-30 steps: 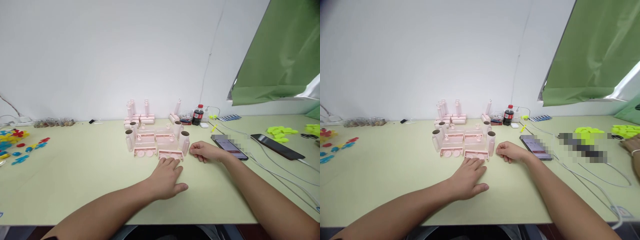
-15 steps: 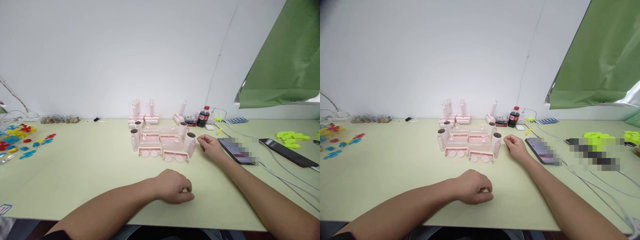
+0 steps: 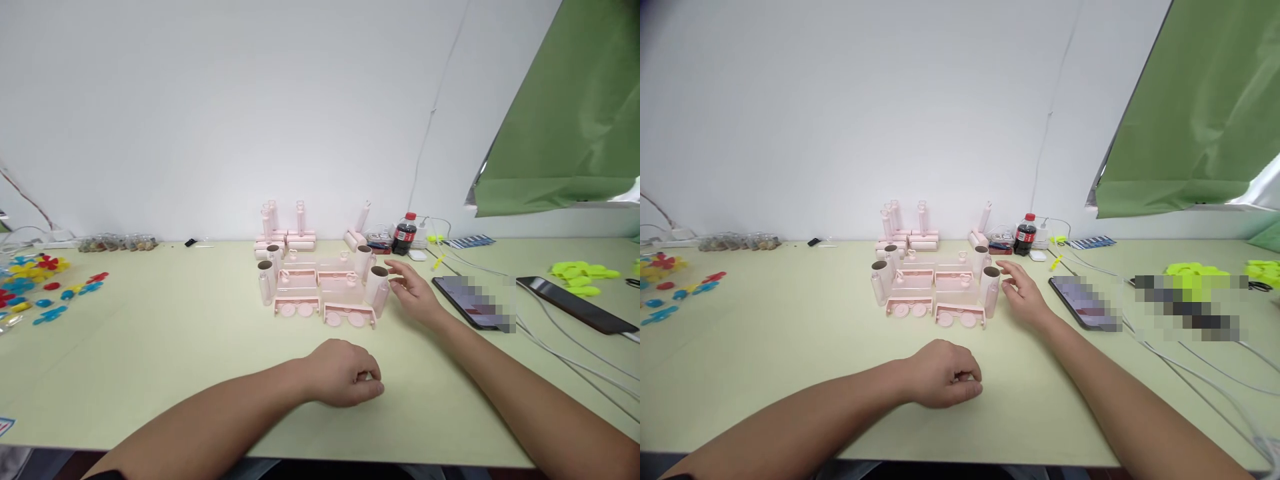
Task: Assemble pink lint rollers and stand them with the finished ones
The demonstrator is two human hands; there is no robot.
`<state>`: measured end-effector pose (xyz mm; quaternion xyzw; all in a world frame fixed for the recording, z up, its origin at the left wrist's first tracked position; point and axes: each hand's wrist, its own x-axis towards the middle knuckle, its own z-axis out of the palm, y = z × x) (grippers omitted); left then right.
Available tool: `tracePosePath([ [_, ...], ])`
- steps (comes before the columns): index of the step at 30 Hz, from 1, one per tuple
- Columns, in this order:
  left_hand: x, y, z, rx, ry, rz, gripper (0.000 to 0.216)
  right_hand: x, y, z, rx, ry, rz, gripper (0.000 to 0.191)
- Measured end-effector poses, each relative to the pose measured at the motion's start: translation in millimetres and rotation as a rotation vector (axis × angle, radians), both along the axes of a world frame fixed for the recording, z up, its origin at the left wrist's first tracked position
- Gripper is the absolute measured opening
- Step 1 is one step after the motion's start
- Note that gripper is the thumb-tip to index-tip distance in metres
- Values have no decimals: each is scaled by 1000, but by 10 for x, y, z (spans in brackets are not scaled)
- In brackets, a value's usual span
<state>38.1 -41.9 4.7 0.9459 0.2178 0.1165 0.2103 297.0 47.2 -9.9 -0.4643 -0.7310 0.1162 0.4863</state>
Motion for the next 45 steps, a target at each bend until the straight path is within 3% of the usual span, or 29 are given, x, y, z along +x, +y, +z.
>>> tracePosePath([
  [5, 13, 33, -78, -30, -156, 127, 19, -87, 20, -51, -185, 234, 45, 52],
  [11, 17, 87, -95, -295, -371, 351, 19, -139, 11, -41, -310, 293, 118, 70],
  [14, 9, 102, -94, -372, -383, 368, 19, -134, -6, -14, -278, 187, 114, 65],
  [20, -2, 83, -84, -320, -365, 281, 17, -76, -13, 27, -140, 17, 102, 55],
  [23, -4, 85, -93, -312, -355, 276, 18, -56, -7, 52, -92, -18, 101, 41],
  [26, -4, 97, -105, -307, -351, 276, 18, -23, 7, 83, -91, 26, 15, 28],
  [30, -4, 95, -102, -296, -366, 270, 18, 103, 12, 188, -73, 96, -114, 26],
  [34, -4, 78, -100, -307, -402, 289, 19, 226, -104, 429, 86, 461, -290, 26],
  [36, 0, 83, -112, -285, -448, 331, 20, 208, -219, 548, 111, 618, -242, 28],
  [38, 5, 98, -129, -209, -497, 384, 34, 104, -353, 617, 32, 635, -108, 32],
  [42, -27, 141, -113, -1, -601, 436, 74, -318, -608, 581, -247, 434, 154, 40],
  [45, -117, 166, 5, 167, -741, 367, 67, -634, -738, 487, -460, 259, 337, 44],
])
